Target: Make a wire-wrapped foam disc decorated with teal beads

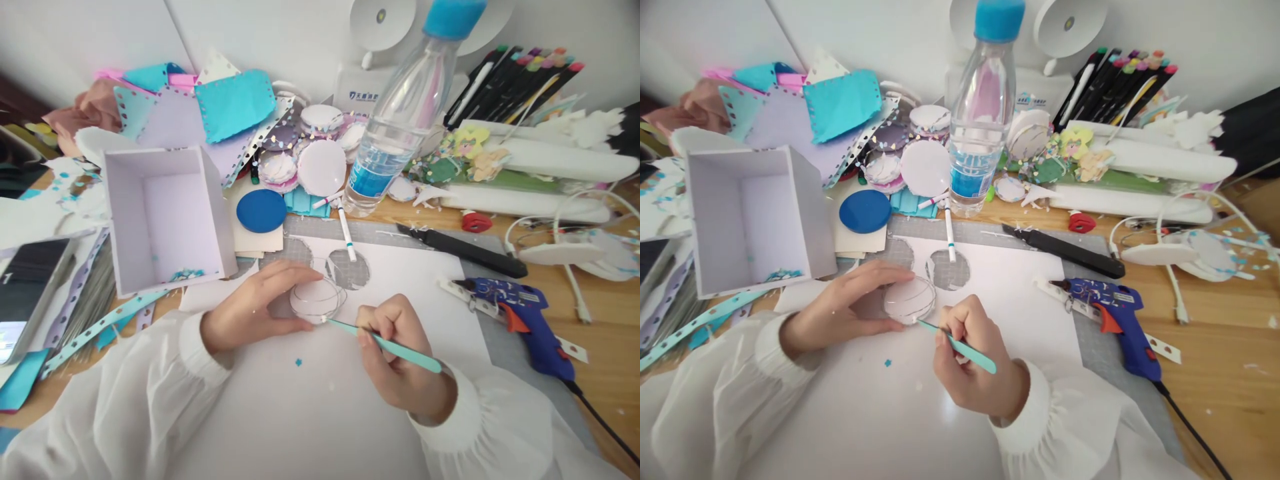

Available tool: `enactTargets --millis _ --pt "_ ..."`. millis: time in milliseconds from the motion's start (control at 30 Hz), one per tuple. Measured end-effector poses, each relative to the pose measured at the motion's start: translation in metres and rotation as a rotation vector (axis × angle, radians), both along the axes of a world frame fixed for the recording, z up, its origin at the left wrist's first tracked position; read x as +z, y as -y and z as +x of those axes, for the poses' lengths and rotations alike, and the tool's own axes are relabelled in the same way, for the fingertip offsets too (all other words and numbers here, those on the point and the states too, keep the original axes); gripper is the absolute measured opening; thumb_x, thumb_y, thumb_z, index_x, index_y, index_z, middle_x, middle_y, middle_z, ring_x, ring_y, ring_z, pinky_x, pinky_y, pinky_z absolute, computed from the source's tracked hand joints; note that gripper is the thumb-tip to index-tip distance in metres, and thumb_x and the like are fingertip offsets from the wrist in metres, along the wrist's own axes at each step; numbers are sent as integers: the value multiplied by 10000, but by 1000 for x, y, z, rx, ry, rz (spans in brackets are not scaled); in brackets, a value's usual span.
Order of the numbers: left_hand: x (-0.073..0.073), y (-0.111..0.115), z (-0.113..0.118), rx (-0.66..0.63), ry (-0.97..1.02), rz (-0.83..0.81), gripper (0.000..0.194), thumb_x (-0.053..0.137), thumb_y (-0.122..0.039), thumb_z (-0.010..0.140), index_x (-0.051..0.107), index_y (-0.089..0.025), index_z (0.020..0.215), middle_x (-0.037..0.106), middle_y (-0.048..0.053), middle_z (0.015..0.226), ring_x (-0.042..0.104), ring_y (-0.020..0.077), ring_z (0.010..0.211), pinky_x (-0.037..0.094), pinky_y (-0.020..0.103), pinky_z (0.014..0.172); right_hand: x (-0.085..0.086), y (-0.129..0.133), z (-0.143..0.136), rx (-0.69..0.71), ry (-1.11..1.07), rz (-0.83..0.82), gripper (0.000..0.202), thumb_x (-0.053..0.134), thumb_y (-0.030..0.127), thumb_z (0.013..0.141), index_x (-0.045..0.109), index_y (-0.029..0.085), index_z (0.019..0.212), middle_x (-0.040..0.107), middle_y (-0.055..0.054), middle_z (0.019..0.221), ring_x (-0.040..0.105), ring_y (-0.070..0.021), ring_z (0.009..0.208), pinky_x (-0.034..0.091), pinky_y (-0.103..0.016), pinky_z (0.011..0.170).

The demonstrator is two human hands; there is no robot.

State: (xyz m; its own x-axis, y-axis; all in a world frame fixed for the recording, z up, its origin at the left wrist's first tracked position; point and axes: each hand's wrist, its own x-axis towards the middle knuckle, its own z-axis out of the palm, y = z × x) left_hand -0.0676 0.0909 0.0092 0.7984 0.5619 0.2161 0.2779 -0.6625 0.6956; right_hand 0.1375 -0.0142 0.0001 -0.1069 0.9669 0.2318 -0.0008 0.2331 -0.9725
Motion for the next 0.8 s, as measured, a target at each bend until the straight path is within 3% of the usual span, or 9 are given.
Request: enactTargets --millis 467,800 --pt "3 2 2 60 -34 -1 578 732 -367 735 494 -217 1241 610 80 1166 574 230 1089 475 344 939 -5 2 1 28 147 40 251 429 74 835 255 256 825 260 78 627 276 -101 488 239 -239 463" --pt "-2 1 0 46 -40 -9 591 732 -395 737 481 -209 1239 594 85 1175 557 225 1101 457 330 946 4 -6 5 185 594 365 314 456 8 712 249 243 744 289 57 603 306 -125 520 265 -261 481"
